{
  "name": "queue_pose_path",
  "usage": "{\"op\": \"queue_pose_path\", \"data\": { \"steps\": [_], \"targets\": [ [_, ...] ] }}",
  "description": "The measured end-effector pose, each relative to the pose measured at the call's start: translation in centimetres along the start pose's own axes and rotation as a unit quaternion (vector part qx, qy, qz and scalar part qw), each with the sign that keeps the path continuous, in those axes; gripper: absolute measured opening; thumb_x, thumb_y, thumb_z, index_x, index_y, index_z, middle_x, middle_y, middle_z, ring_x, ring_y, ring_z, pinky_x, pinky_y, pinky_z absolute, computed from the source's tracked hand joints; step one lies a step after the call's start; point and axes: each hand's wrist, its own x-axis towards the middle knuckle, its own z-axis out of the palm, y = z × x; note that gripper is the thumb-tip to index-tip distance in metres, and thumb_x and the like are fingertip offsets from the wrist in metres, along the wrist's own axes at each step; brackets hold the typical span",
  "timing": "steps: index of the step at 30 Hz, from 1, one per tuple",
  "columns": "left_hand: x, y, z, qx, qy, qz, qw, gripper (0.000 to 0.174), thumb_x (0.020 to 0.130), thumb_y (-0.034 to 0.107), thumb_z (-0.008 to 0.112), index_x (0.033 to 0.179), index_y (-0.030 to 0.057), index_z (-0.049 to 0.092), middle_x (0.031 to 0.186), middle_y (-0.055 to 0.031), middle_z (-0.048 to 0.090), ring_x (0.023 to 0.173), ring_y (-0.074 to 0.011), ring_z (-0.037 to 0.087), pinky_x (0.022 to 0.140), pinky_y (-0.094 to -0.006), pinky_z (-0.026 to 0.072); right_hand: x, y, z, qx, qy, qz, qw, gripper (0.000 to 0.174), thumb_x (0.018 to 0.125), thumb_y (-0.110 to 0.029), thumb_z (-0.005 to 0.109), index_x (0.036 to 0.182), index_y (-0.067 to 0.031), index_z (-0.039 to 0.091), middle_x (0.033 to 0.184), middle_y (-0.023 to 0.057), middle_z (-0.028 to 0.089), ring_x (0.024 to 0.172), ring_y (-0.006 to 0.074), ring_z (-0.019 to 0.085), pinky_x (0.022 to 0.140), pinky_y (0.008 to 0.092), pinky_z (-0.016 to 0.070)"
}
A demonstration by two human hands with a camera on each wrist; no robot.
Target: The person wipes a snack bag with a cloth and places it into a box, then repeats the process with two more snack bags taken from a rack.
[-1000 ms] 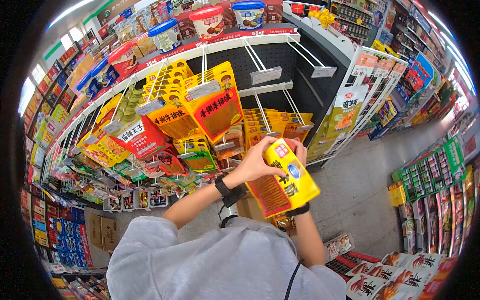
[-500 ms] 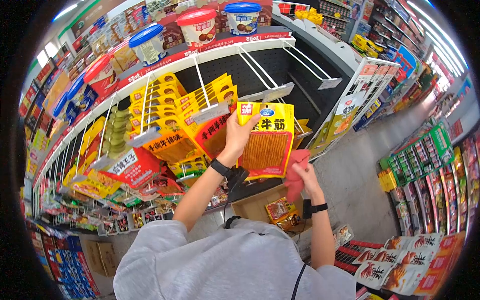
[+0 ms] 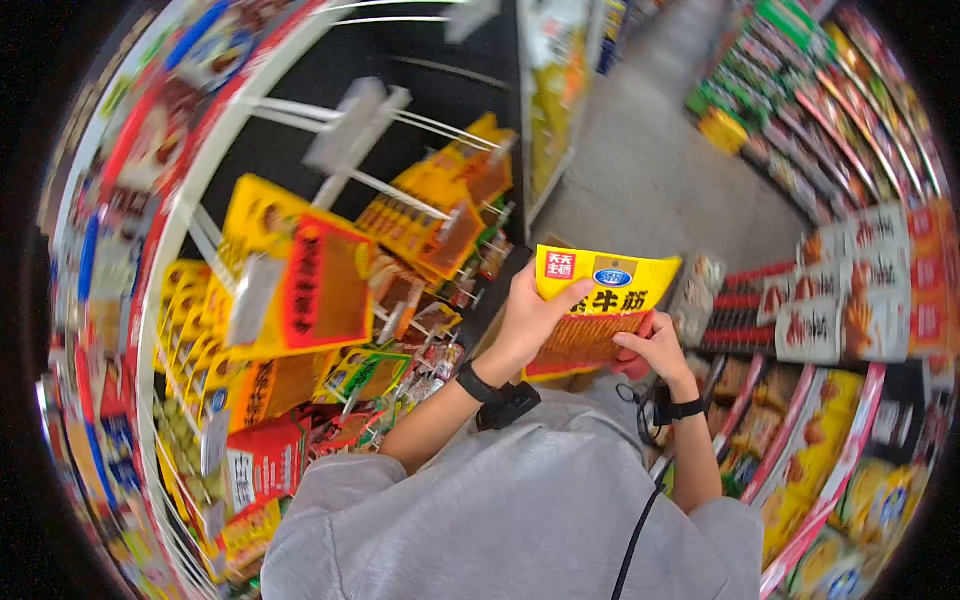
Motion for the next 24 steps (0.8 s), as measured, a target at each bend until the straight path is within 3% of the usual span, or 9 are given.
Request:
{"op": "queue_pose_path", "data": {
  "steps": [6, 9, 10, 12, 14, 19, 21, 23, 24],
  "targets": [
    [0.6, -11.9, -0.8, 0.092, -0.24, -0.235, 0.937, 0.05, 0.09, 0.006, 0.071, 0.135, -0.0015, 0.051, 0.127, -0.008, 0.063, 0.113, -0.0131, 0.06, 0.096, -0.0305, 0.0506, -4.9, 7.4, -3.0, 0.263, 0.207, 0.126, 0.934, 0.032, 0.098, -0.023, 0.066, 0.118, 0.0019, 0.066, 0.109, 0.0029, 0.07, 0.094, 0.0099, 0.064, 0.085, 0.0275, 0.0515],
    [-0.5, -19.7, -2.3, 0.131, -0.196, -0.254, 0.938, 0.049, 0.091, 0.004, 0.07, 0.136, -0.0005, 0.05, 0.127, -0.0079, 0.062, 0.113, -0.0144, 0.06, 0.098, -0.032, 0.0497, -3.8, 9.8, -5.7, 0.137, 0.162, 0.269, 0.939, 0.034, 0.097, -0.025, 0.068, 0.119, 0.0, 0.065, 0.11, 0.0033, 0.069, 0.093, 0.0106, 0.064, 0.084, 0.027, 0.0515],
    [-0.6, -21.6, -2.7, 0.134, -0.153, -0.291, 0.935, 0.05, 0.09, 0.002, 0.068, 0.136, -0.0008, 0.049, 0.128, -0.0086, 0.062, 0.116, -0.0157, 0.058, 0.1, -0.0329, 0.0481, -3.7, 13.3, -7.1, 0.107, 0.142, 0.256, 0.95, 0.032, 0.095, -0.024, 0.07, 0.117, -0.0016, 0.064, 0.107, 0.0024, 0.069, 0.092, 0.0107, 0.065, 0.083, 0.0265, 0.0516],
    [-0.1, -25.5, -4.2, 0.138, -0.065, -0.361, 0.92, 0.052, 0.087, -0.003, 0.065, 0.136, -0.0014, 0.047, 0.128, -0.0099, 0.06, 0.12, -0.0185, 0.056, 0.104, -0.0349, 0.045, -3.3, 17.2, -9.9, 0.149, 0.149, 0.303, 0.929, 0.03, 0.094, -0.023, 0.07, 0.116, -0.0024, 0.065, 0.104, 0.0016, 0.069, 0.092, 0.0106, 0.064, 0.082, 0.027, 0.0519],
    [0.3, -30.6, -6.7, 0.244, -0.013, -0.329, 0.912, 0.057, 0.083, -0.007, 0.061, 0.137, -0.0012, 0.045, 0.128, -0.0112, 0.06, 0.121, -0.0212, 0.057, 0.103, -0.0348, 0.0451, -2.9, 20.5, -12.9, 0.251, 0.172, 0.367, 0.879, 0.031, 0.092, -0.02, 0.073, 0.116, -0.0037, 0.063, 0.103, 0.0013, 0.068, 0.093, 0.0112, 0.064, 0.081, 0.0283, 0.053],
    [4.9, -43.1, -14.9, 0.345, 0.032, -0.327, 0.879, 0.061, 0.074, -0.011, 0.055, 0.133, -0.0003, 0.048, 0.12, -0.013, 0.063, 0.117, -0.0257, 0.06, 0.101, -0.0355, 0.0469, -1.9, 26.1, -16.4, 0.352, 0.167, 0.412, 0.824, 0.058, 0.089, -0.018, 0.075, 0.138, -0.0037, 0.049, 0.126, 0.0056, 0.062, 0.114, 0.0173, 0.06, 0.098, 0.0328, 0.0484],
    [6.2, -49.3, -18.7, 0.386, 0.04, -0.314, 0.866, 0.059, 0.073, -0.012, 0.055, 0.131, 0.0002, 0.051, 0.117, -0.0132, 0.065, 0.115, -0.0261, 0.062, 0.099, -0.0359, 0.0479, -5.1, 32.7, -16.2, 0.103, 0.07, 0.364, 0.923, 0.07, 0.087, -0.016, 0.074, 0.146, -0.0014, 0.039, 0.133, 0.007, 0.059, 0.121, 0.021, 0.057, 0.106, 0.0357, 0.0433],
    [7.0, -57.1, -23.1, 0.342, 0.083, -0.291, 0.89, 0.053, 0.075, -0.01, 0.058, 0.127, 0.0009, 0.054, 0.111, -0.0137, 0.067, 0.109, -0.0265, 0.064, 0.097, -0.0361, 0.0492, -8.1, 36.1, -15.3, -0.028, 0.079, 0.308, 0.948, 0.07, 0.082, -0.01, 0.074, 0.144, 0.0013, 0.043, 0.131, 0.0088, 0.06, 0.119, 0.0226, 0.058, 0.106, 0.0372, 0.0428],
    [8.4, -59.2, -24.3, 0.348, 0.077, -0.297, 0.886, 0.051, 0.076, -0.009, 0.059, 0.126, 0.0009, 0.054, 0.111, -0.0139, 0.067, 0.108, -0.0268, 0.065, 0.096, -0.036, 0.0492, -8.3, 37.0, -15.3, 0.016, 0.045, 0.342, 0.938, 0.067, 0.08, -0.007, 0.072, 0.141, 0.0021, 0.046, 0.128, 0.0096, 0.061, 0.118, 0.0221, 0.058, 0.105, 0.0365, 0.0434]
  ]
}}
